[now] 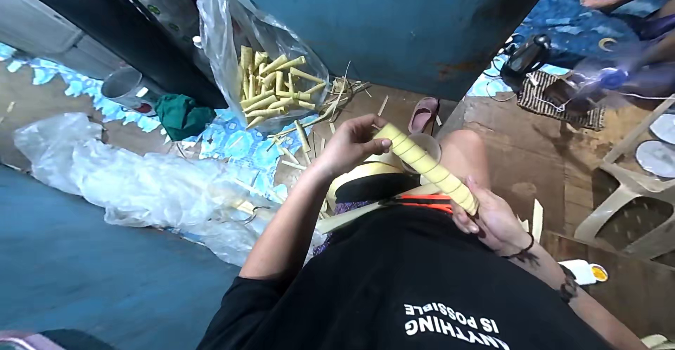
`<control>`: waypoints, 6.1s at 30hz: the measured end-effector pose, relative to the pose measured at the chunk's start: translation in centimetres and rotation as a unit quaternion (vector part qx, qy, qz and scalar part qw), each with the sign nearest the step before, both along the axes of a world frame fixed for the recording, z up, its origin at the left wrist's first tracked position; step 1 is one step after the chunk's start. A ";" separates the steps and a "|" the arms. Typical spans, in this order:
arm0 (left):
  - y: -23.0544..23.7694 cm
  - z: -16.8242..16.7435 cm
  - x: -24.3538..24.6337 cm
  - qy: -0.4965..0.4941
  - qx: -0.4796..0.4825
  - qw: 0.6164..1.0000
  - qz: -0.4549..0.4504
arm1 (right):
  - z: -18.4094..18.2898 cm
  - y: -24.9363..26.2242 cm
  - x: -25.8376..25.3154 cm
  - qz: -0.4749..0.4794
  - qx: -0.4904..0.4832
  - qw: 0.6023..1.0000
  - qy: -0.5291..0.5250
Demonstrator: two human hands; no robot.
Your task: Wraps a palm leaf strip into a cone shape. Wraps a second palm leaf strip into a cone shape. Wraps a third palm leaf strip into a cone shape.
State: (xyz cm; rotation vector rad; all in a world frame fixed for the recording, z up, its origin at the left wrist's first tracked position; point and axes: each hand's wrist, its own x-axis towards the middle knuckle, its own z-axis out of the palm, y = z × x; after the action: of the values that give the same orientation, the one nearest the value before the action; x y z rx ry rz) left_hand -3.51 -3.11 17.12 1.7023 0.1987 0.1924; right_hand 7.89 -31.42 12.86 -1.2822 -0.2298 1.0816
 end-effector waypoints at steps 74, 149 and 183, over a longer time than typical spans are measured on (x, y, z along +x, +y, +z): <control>-4.2 -2.1 -0.2 -0.102 -0.301 0.929 -0.191 | 4.6 6.9 1.4 0.036 0.218 0.863 -0.455; 1.1 -10.3 -5.0 0.365 0.412 0.835 0.018 | -3.7 3.6 4.1 0.299 -0.129 0.792 -0.516; 1.2 5.6 -8.6 -0.162 0.230 0.954 0.106 | 3.7 6.9 2.7 0.132 -0.009 0.772 -0.621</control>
State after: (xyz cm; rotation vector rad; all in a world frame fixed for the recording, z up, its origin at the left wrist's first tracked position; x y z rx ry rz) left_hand -12.11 -1.94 22.72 2.0773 0.0932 0.7192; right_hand 10.57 -24.48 16.52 -1.8590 -1.4321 0.2696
